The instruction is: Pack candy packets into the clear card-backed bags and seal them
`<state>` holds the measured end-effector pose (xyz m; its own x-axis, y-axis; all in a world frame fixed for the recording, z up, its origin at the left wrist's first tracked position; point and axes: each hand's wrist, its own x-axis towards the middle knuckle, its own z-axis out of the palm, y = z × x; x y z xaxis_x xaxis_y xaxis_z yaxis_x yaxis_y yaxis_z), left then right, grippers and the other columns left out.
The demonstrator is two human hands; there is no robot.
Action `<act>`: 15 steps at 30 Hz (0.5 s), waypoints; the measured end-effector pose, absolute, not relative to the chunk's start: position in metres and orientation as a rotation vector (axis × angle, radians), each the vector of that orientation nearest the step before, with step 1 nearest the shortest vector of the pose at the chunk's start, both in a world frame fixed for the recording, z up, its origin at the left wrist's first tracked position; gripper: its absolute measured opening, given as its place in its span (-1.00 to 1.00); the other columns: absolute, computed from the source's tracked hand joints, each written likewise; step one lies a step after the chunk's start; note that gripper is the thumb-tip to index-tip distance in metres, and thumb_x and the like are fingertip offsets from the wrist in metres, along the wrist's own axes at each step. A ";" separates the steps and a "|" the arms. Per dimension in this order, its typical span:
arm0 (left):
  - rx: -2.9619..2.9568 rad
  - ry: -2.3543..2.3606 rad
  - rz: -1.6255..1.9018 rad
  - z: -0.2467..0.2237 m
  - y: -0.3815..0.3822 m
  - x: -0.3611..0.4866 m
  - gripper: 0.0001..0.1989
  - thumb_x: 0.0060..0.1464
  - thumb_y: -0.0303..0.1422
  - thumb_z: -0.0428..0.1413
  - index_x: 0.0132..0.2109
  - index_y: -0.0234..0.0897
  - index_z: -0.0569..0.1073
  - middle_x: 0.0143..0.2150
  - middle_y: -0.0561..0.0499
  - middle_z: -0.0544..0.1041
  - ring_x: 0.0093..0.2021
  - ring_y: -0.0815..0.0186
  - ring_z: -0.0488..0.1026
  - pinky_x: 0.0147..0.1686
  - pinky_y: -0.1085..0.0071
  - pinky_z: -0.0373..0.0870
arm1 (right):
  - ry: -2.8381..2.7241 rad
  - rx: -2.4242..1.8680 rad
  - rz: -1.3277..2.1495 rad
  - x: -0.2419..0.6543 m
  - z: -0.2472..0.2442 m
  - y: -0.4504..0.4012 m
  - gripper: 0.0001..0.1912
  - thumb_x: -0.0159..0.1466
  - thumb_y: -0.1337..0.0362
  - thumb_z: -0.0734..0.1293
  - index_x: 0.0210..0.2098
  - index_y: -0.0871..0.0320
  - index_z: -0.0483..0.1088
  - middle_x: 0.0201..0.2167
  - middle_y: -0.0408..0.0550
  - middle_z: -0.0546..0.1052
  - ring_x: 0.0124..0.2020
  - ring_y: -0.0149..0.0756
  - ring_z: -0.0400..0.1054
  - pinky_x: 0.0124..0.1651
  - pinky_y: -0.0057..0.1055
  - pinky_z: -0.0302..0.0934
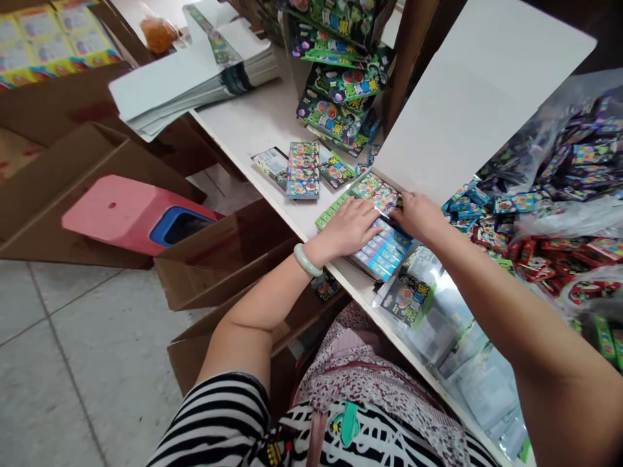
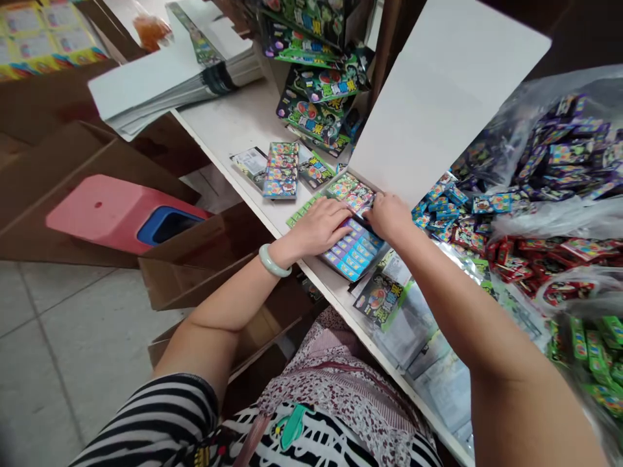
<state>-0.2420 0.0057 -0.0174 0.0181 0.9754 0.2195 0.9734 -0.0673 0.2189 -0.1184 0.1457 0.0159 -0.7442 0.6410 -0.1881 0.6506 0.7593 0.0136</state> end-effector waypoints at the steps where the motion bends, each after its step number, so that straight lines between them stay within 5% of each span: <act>1: 2.255 2.154 0.485 -0.017 0.005 -0.242 -0.62 0.36 -0.18 -0.09 0.08 -0.35 0.42 0.09 -0.21 0.46 0.15 0.03 0.35 0.23 0.02 0.19 | 2.757 0.997 -0.085 -0.119 0.016 0.146 -0.50 0.38 0.11 0.22 0.11 0.40 0.36 0.12 0.37 0.44 0.17 0.09 0.33 0.20 -0.16 0.20; 8: 2.292 2.179 0.507 -0.019 0.006 -0.242 -0.66 0.35 -0.18 -0.08 -0.01 -0.33 0.43 0.01 -0.19 0.45 0.07 0.04 0.32 0.13 0.10 0.25 | 2.748 0.870 -0.332 -0.119 0.004 0.158 -0.37 0.33 0.12 0.30 0.27 0.36 0.19 0.30 0.32 0.27 0.31 0.01 0.19 0.29 -0.23 0.13; 15: 2.297 2.165 0.541 -0.023 0.007 -0.244 -0.65 0.36 -0.20 -0.10 0.03 -0.34 0.45 0.03 -0.17 0.46 0.08 0.06 0.32 0.16 0.11 0.24 | 2.569 1.071 -0.381 -0.145 0.008 0.174 -0.34 0.31 -0.14 0.25 0.08 0.34 0.44 0.01 0.35 0.55 0.05 0.17 0.45 0.02 -0.14 0.30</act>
